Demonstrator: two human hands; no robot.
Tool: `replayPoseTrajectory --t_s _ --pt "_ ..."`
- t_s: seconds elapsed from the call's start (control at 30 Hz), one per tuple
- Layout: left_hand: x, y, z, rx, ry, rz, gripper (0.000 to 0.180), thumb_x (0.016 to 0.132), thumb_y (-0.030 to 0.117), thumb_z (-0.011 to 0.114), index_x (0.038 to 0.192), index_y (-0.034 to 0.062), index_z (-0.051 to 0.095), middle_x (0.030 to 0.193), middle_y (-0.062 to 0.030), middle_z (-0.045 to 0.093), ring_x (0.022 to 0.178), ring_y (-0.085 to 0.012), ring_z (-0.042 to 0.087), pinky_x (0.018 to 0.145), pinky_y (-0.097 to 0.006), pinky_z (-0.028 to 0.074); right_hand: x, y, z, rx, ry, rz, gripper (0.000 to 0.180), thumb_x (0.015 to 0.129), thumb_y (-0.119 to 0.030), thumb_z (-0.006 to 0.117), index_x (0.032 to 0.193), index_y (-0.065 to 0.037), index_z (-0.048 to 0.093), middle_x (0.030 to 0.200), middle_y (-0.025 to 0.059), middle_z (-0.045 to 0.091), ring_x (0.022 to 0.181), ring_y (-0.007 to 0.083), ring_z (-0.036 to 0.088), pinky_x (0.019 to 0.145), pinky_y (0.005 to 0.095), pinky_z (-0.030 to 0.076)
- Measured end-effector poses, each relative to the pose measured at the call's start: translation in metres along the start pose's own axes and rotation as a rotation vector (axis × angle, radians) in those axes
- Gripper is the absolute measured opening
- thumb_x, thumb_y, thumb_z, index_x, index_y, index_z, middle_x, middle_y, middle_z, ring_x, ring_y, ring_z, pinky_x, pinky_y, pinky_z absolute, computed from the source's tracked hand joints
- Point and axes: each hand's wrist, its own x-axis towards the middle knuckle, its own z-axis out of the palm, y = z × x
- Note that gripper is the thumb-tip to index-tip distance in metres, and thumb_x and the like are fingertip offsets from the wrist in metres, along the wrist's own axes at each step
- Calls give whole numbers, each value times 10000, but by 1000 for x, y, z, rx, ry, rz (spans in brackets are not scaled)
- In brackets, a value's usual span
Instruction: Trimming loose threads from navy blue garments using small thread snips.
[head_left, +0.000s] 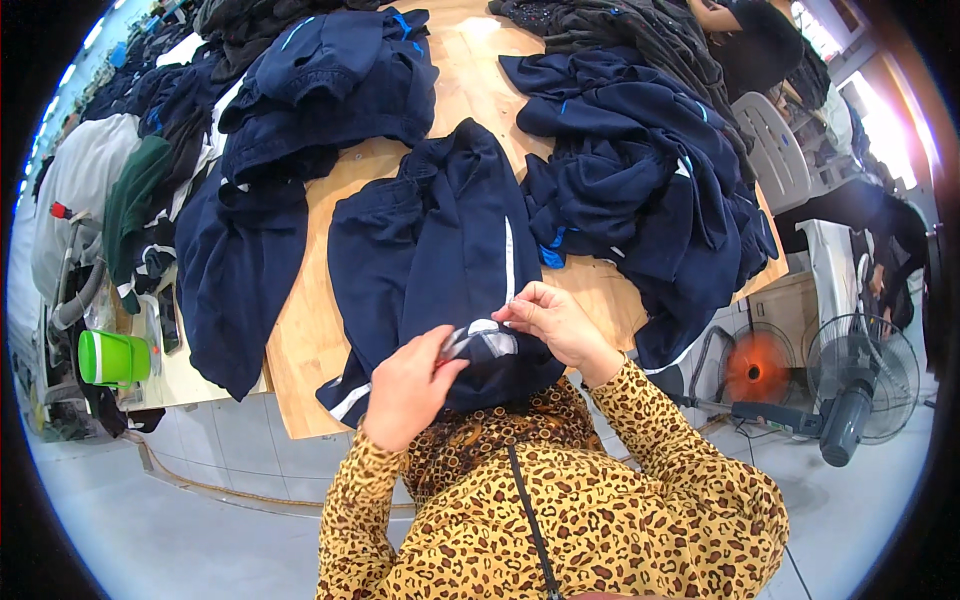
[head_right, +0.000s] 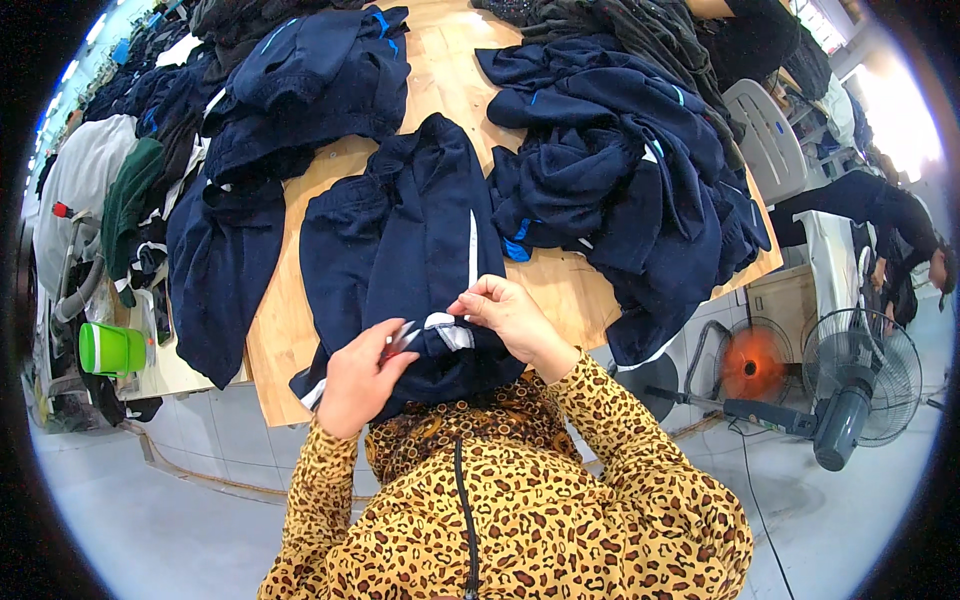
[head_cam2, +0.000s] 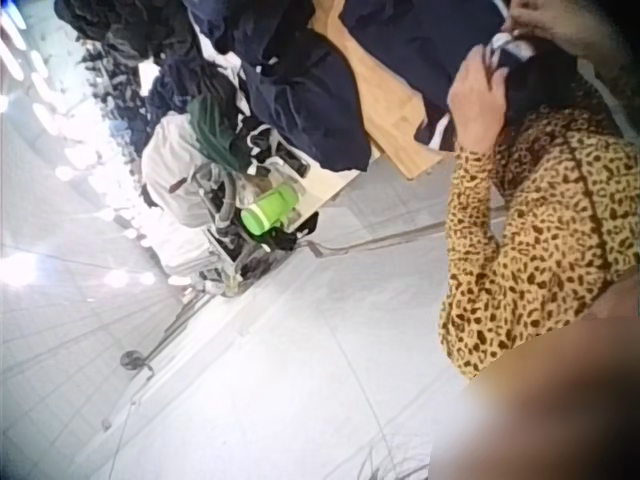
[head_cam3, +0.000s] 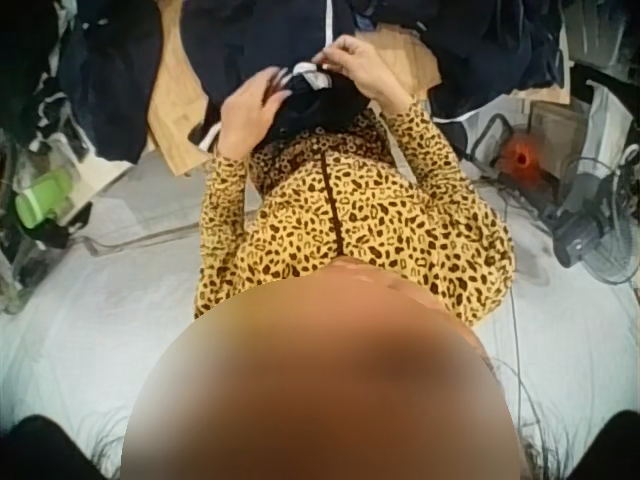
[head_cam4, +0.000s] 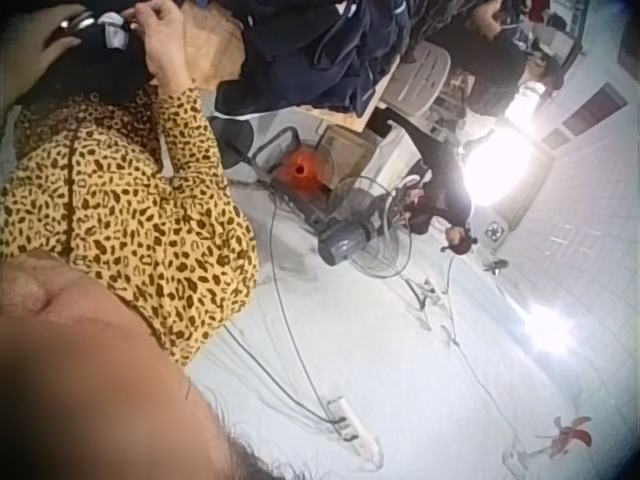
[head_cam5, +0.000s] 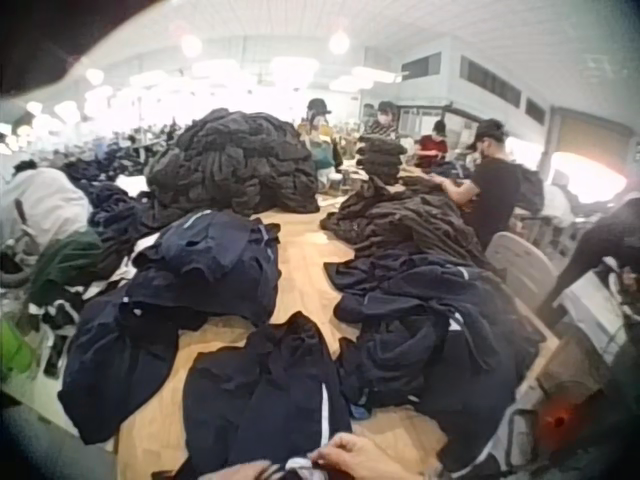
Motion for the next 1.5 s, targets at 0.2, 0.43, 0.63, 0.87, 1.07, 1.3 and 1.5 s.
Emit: replayPoseTrajectory --t_s 0.2,0.43,0.63,0.87,1.07,1.3,1.5 --pt "27 16 20 207 -282 35 327 781 133 659 962 38 403 739 -163 626 664 -354 628 546 -447 477 -1 -4 3 57 -14 57 117 913 -217 601 919 -101 588 939 38 672 882 103 600 787 273 426" --pt "36 20 27 280 -386 -22 334 793 170 662 986 58 415 739 -160 638 708 -363 628 593 -459 475 0 -2 2 50 -21 57 116 906 -216 609 914 -101 593 934 34 672 880 101 599 775 272 424" --pt "35 16 26 283 -421 -35 337 793 173 665 996 56 422 761 -165 642 724 -364 631 603 -460 476 0 0 3 70 -24 54 109 905 -202 610 916 -94 596 931 37 672 885 102 603 772 269 436" --pt "31 10 18 -8 -239 -175 394 767 212 721 1075 41 545 762 -114 641 674 -240 641 624 -331 501 -1 -3 -1 98 3 62 104 909 -183 603 910 -83 579 975 79 661 940 148 607 822 303 459" --pt "28 10 50 78 -44 56 244 757 176 727 939 42 634 828 -104 632 648 -234 629 574 -321 490 2 -3 -2 190 5 99 103 911 -183 600 913 -83 575 1000 86 648 956 163 597 818 352 464" --pt "37 -22 71 -537 -151 -213 95 837 103 662 848 14 631 616 20 541 506 -92 519 476 -234 394 7 5 -5 238 16 35 209 892 -168 623 1065 -69 562 997 58 629 970 138 583 826 312 472" --pt "45 -20 50 -1042 -328 -685 86 875 127 630 864 42 625 608 33 535 466 -30 414 413 -185 283 4 12 5 -59 -84 7 463 811 -18 683 1233 -39 495 997 57 607 940 116 587 814 241 483"
